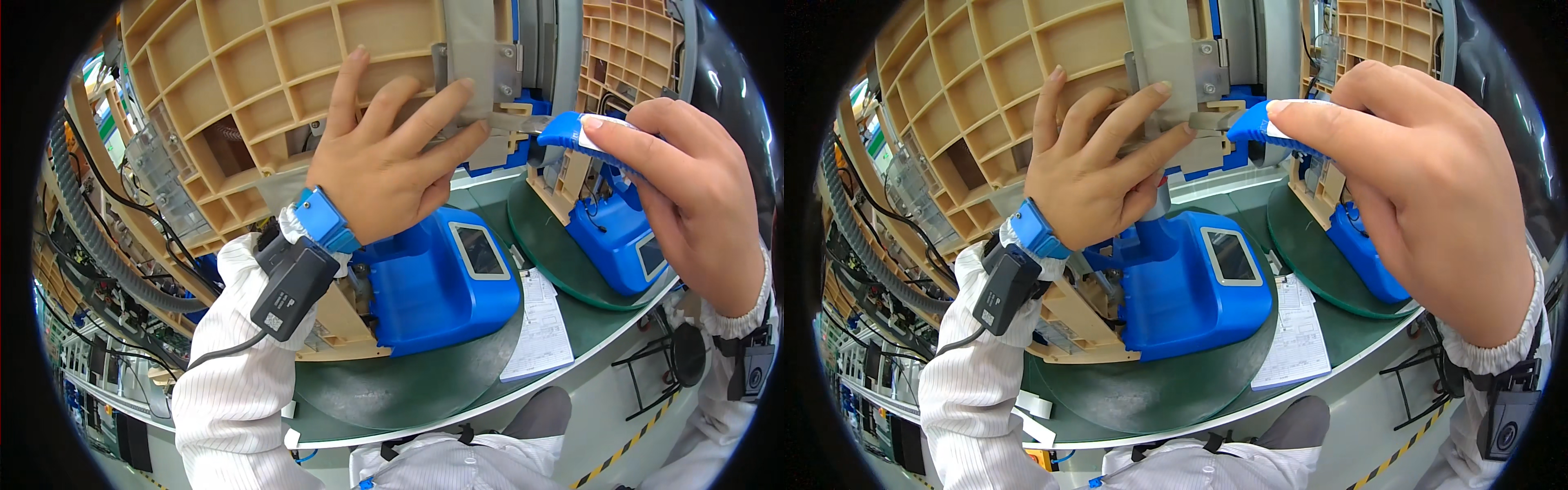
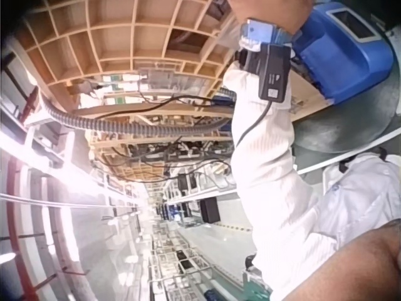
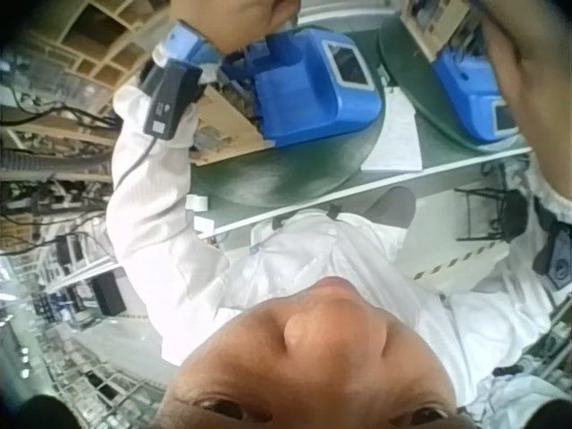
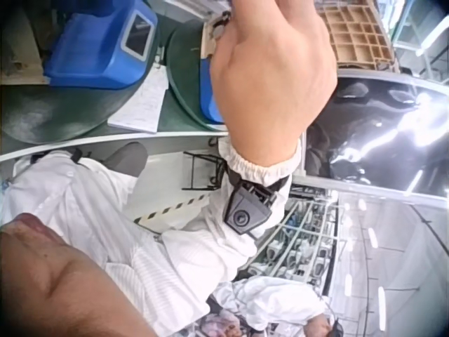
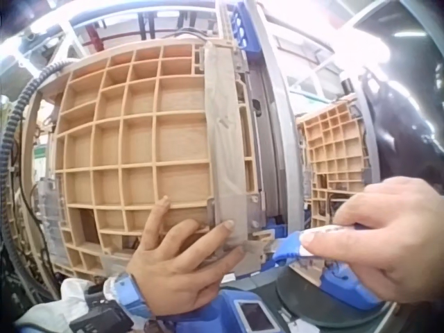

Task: Trimming material from an electronic component housing using a utility knife and recording the inspection on a checklist.

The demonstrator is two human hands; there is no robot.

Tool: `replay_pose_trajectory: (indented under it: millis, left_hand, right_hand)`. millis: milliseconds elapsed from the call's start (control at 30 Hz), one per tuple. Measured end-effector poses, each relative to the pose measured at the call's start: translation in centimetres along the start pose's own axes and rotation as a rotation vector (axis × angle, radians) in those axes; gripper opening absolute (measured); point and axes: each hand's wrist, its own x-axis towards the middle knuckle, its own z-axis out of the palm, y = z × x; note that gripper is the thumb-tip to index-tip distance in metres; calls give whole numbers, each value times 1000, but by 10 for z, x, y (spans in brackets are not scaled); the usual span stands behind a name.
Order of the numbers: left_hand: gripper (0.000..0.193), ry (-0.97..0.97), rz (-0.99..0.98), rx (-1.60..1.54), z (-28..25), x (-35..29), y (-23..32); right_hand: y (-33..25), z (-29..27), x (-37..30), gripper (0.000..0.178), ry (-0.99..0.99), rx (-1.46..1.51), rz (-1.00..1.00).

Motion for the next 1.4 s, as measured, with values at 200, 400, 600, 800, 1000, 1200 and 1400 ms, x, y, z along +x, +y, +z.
replay_pose_trajectory:
  millis: [200,400,600,800,1000,1200,1400]
  left_hand:
    - [47,-15,-6,8,-6,-1,-1]
    - [48,-30,-5,14,-5,1,0]
    - [51,-43,17,35,-5,2,0]
    - [49,-44,14,22,-5,2,0]
    - [47,-33,9,11,-7,1,0]
    - [48,-19,13,10,-3,0,0]
    - [49,-15,6,-2,-4,3,2]
  right_hand:
    - [0,-5,8,50,-4,-32,-51]
    - [3,-10,21,44,30,-164,-127]
    - [4,-7,30,42,57,-214,-203]
    - [3,-19,32,39,31,-245,-238]
    - [-2,-20,32,37,48,-242,-202]
    - [-1,-20,36,37,56,-223,-222]
    - [-11,-27,37,36,73,-339,-249]
